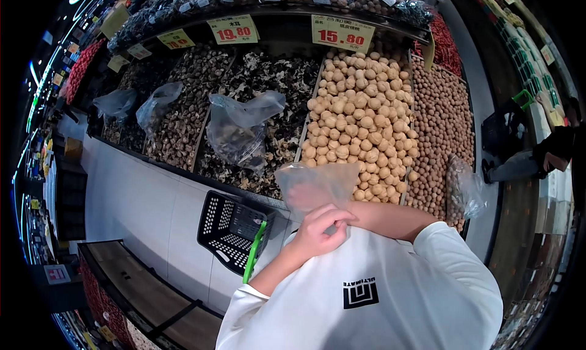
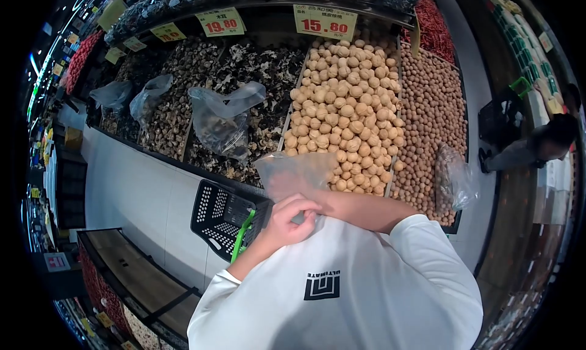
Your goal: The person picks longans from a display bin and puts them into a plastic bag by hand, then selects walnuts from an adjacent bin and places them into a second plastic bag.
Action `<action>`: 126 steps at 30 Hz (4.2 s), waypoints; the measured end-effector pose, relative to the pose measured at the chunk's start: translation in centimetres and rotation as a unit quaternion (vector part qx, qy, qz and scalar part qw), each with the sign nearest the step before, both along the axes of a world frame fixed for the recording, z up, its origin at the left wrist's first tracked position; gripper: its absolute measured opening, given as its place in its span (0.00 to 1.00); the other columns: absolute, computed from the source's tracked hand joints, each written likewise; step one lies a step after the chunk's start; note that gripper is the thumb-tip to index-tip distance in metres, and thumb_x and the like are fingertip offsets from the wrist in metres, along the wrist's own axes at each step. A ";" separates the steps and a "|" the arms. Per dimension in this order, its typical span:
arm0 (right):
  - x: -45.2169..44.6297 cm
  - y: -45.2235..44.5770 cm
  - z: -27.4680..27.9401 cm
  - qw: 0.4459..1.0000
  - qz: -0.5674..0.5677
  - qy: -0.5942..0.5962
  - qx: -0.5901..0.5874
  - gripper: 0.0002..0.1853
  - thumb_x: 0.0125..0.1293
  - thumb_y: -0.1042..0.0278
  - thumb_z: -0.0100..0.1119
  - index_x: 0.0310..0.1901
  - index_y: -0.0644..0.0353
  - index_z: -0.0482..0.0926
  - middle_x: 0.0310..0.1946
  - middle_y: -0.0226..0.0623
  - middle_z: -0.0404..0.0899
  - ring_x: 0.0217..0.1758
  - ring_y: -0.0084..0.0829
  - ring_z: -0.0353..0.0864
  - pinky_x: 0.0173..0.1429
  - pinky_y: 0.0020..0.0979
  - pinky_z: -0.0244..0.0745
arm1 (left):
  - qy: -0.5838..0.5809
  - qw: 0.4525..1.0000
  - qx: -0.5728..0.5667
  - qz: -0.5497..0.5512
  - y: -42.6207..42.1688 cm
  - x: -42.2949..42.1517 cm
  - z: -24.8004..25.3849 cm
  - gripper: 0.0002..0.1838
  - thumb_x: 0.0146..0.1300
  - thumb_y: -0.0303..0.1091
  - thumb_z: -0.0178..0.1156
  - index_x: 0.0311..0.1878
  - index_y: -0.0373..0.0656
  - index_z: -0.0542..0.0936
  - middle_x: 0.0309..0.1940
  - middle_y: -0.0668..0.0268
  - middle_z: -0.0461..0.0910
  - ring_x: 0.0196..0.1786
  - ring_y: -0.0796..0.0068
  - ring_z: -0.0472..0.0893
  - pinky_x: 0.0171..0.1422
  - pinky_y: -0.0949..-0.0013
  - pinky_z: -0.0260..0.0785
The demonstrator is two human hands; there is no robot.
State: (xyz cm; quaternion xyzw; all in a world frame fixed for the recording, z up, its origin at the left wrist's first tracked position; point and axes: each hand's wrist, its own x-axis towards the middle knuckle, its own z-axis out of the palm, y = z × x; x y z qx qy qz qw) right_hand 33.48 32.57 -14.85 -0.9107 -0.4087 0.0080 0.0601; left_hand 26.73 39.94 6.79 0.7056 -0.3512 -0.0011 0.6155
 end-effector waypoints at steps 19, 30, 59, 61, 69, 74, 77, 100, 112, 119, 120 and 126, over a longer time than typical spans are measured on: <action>-1.1 -0.8 5.0 0.991 -0.087 0.078 0.060 0.10 0.60 0.69 0.62 0.41 0.60 0.87 0.33 0.40 0.85 0.38 0.37 0.86 0.40 0.41 0.81 | -0.024 1.000 0.011 0.017 -0.5 0.4 0.0 0.12 0.54 0.16 0.64 0.41 0.38 0.85 0.27 0.63 0.80 0.27 0.72 0.79 0.33 0.72 0.71; -0.5 -0.8 5.1 0.988 -0.084 0.096 0.092 0.09 0.64 0.67 0.61 0.42 0.60 0.86 0.34 0.40 0.85 0.37 0.38 0.85 0.41 0.41 0.80 | -0.027 0.999 0.015 0.018 -0.5 0.2 -0.1 0.11 0.55 0.16 0.65 0.41 0.38 0.85 0.28 0.63 0.81 0.27 0.72 0.79 0.33 0.72 0.71; -10.1 -18.4 11.5 0.912 -0.349 0.045 0.209 0.18 0.57 0.78 0.65 0.50 0.59 0.79 0.50 0.42 0.80 0.55 0.48 0.80 0.58 0.44 0.77 | -0.016 0.998 -0.027 0.054 -0.3 0.9 -1.0 0.14 0.52 0.14 0.64 0.42 0.37 0.85 0.28 0.63 0.80 0.27 0.71 0.79 0.33 0.72 0.72; -10.2 -18.2 11.4 0.906 -0.352 0.027 0.235 0.17 0.57 0.78 0.65 0.50 0.59 0.80 0.51 0.42 0.80 0.55 0.47 0.80 0.58 0.44 0.77 | -0.019 0.999 -0.014 0.041 0.0 0.9 -1.0 0.12 0.55 0.14 0.64 0.42 0.36 0.83 0.30 0.62 0.81 0.29 0.72 0.79 0.36 0.72 0.72; -9.9 -16.3 15.8 0.840 -0.357 0.037 0.406 0.16 0.58 0.77 0.69 0.49 0.61 0.82 0.48 0.43 0.82 0.52 0.48 0.82 0.59 0.42 0.77 | -0.021 0.999 -0.007 0.036 0.2 1.0 -0.9 0.13 0.53 0.14 0.65 0.43 0.36 0.84 0.29 0.62 0.81 0.28 0.71 0.79 0.35 0.71 0.72; -5.7 -13.4 14.0 0.881 -0.144 0.325 0.312 0.15 0.58 0.75 0.70 0.47 0.65 0.82 0.36 0.43 0.80 0.45 0.46 0.82 0.53 0.40 0.79 | -0.014 1.000 -0.008 0.024 -0.3 0.9 -0.8 0.13 0.52 0.15 0.65 0.42 0.37 0.85 0.29 0.63 0.81 0.28 0.71 0.79 0.35 0.71 0.72; -3.3 -9.5 10.1 0.912 -0.054 0.319 0.254 0.15 0.58 0.75 0.69 0.47 0.65 0.82 0.36 0.43 0.80 0.45 0.46 0.82 0.53 0.39 0.79 | -0.016 1.000 -0.014 0.021 -0.4 0.9 -0.4 0.13 0.53 0.16 0.64 0.42 0.38 0.85 0.29 0.64 0.81 0.28 0.72 0.80 0.35 0.71 0.73; -0.6 -3.4 6.3 0.949 -0.015 0.249 0.193 0.15 0.58 0.75 0.69 0.47 0.64 0.82 0.36 0.43 0.79 0.43 0.46 0.81 0.51 0.38 0.79 | -0.004 1.000 -0.011 -0.004 0.5 1.1 -0.6 0.12 0.55 0.18 0.64 0.43 0.39 0.86 0.28 0.64 0.81 0.28 0.72 0.79 0.34 0.70 0.73; -4.2 -8.6 13.0 0.873 -0.025 0.283 0.397 0.15 0.58 0.75 0.68 0.47 0.64 0.81 0.35 0.42 0.78 0.42 0.45 0.81 0.50 0.38 0.79 | -0.020 0.999 -0.026 0.030 0.8 1.3 -0.7 0.12 0.54 0.15 0.65 0.42 0.37 0.84 0.29 0.62 0.81 0.28 0.71 0.80 0.34 0.71 0.73; -7.3 -19.3 18.9 0.709 -0.358 0.303 0.527 0.17 0.62 0.79 0.67 0.53 0.63 0.80 0.44 0.33 0.80 0.45 0.23 0.82 0.51 0.25 0.80 | -0.008 0.999 -0.026 0.017 0.7 1.5 -1.2 0.12 0.55 0.15 0.65 0.42 0.36 0.84 0.29 0.62 0.81 0.29 0.71 0.80 0.35 0.71 0.73; -6.7 -20.4 18.4 0.713 -0.413 0.247 0.510 0.17 0.64 0.79 0.66 0.54 0.64 0.79 0.45 0.35 0.81 0.42 0.23 0.81 0.49 0.24 0.80 | -0.001 1.000 -0.027 0.009 0.6 1.5 -1.4 0.12 0.55 0.15 0.65 0.43 0.36 0.84 0.29 0.62 0.81 0.29 0.71 0.80 0.35 0.71 0.73; 0.9 -22.6 18.7 0.833 -0.435 -0.061 0.337 0.15 0.65 0.76 0.67 0.53 0.63 0.78 0.50 0.43 0.80 0.47 0.41 0.83 0.52 0.35 0.80 | -0.005 1.000 -0.020 -0.002 0.1 1.6 -1.5 0.12 0.55 0.15 0.65 0.43 0.37 0.84 0.30 0.61 0.81 0.29 0.71 0.80 0.36 0.71 0.72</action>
